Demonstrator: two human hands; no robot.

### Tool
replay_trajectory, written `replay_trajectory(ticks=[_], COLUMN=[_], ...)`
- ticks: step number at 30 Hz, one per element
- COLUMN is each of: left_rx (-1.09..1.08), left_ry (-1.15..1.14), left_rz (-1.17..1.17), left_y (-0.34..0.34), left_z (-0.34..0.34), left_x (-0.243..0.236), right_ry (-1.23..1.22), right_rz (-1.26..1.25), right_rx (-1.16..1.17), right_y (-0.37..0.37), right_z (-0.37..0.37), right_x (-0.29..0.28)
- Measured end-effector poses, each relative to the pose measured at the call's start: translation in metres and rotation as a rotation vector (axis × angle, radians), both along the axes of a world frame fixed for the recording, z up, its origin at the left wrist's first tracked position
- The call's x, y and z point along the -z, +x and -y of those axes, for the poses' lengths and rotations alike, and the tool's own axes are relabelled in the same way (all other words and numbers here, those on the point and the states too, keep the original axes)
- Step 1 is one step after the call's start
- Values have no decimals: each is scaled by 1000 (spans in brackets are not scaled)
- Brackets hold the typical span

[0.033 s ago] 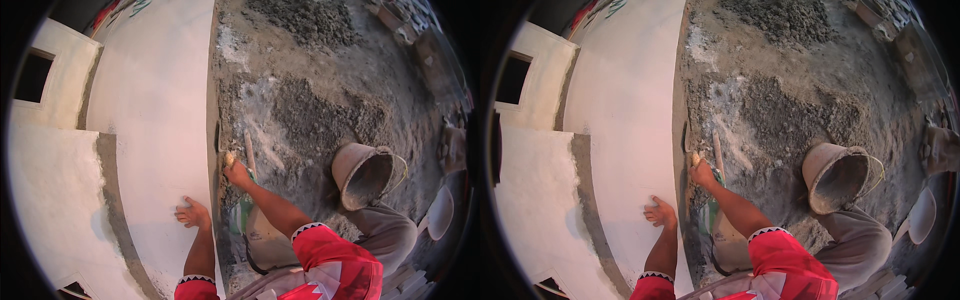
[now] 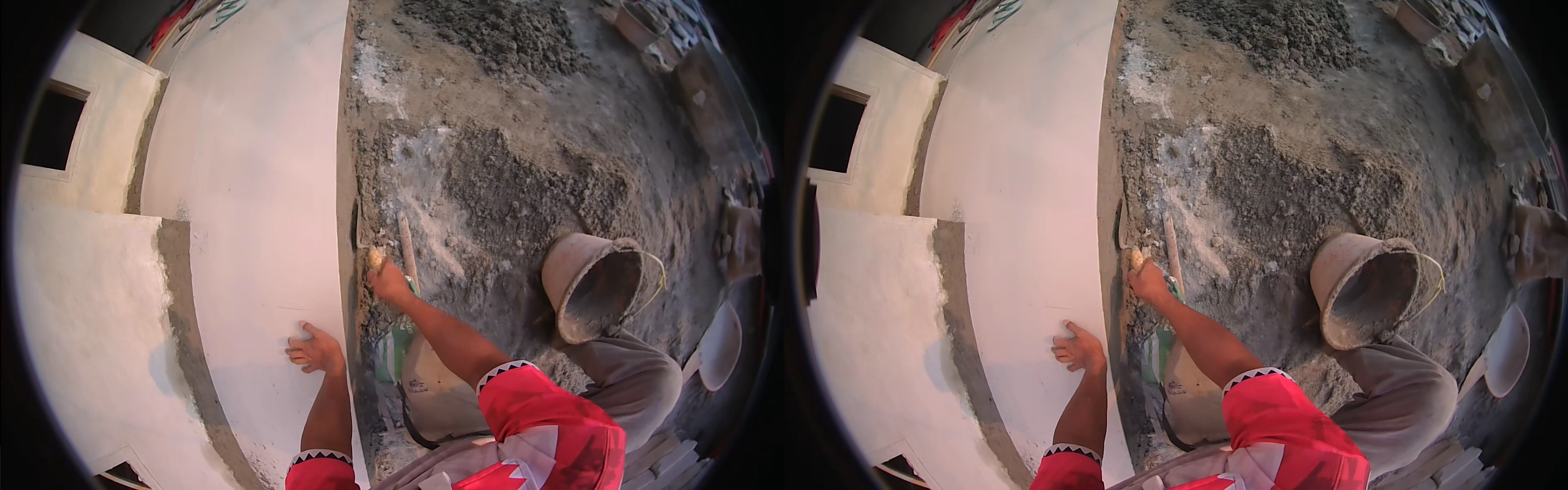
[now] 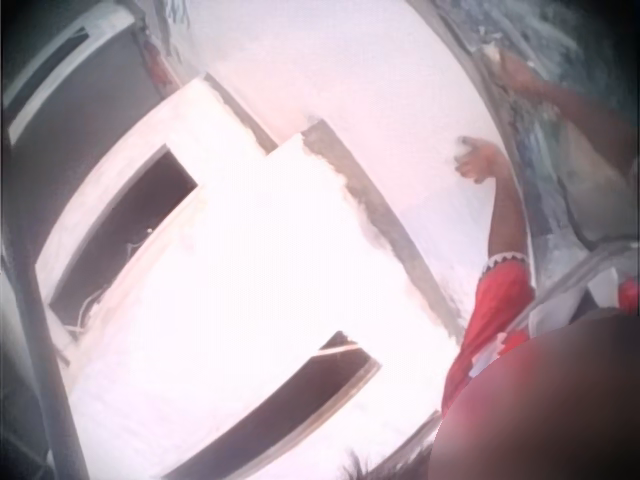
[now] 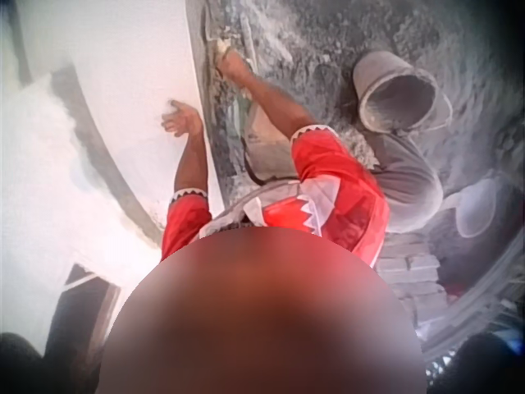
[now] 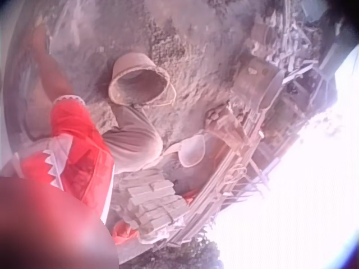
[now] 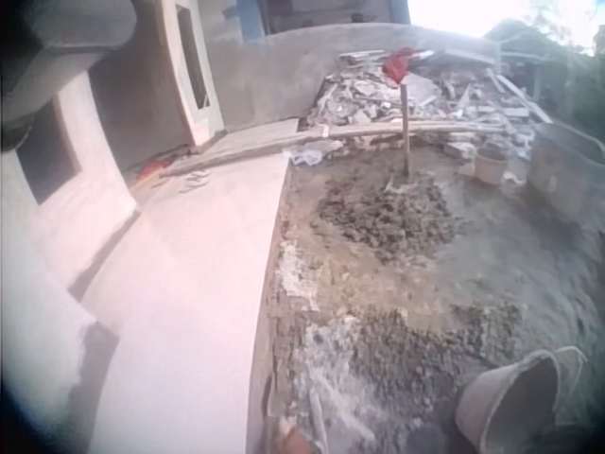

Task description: The person scoops cement from a bucket using a trowel and applies it to the edge of a white wall. They repeatedly smooth the cement along the wall's base while seated on the ground.

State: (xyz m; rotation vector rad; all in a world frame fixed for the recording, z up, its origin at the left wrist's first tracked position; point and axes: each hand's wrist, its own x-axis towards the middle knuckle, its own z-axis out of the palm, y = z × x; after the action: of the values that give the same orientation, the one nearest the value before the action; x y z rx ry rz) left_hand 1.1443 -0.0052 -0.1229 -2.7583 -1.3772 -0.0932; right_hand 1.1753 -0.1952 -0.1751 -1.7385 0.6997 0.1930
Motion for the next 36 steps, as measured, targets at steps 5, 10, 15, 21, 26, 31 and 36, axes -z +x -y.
replay_trajectory(ticks=[5, 10, 15, 21, 26, 31, 36], left_rx=[12, 20, 7, 6, -8, 11, 18], left_ry=[-92, 5, 32, 2, -77, -40, -43], left_rz=[-13, 14, 20, 13, 10, 27, 8], left_y=[-2, 5, 7, 7, 8, 6, 7], left_z=[-2, 0, -2, 1, 1, -2, 0], left_x=[-2, 4, 11, 6, 5, 9, 4], right_ry=[12, -28, -128, -71, -162, 32, 39], right_rz=[58, 27, 110, 219, 46, 72, -3], right_rx=[-80, -86, -14, 17, -192, -125, -165], right_y=[-4, 11, 59, 88, 41, 13, 10], right_z=[4, 34, 90, 80, 26, 28, 31], right_x=[8, 11, -17, -20, 15, 16, 2])
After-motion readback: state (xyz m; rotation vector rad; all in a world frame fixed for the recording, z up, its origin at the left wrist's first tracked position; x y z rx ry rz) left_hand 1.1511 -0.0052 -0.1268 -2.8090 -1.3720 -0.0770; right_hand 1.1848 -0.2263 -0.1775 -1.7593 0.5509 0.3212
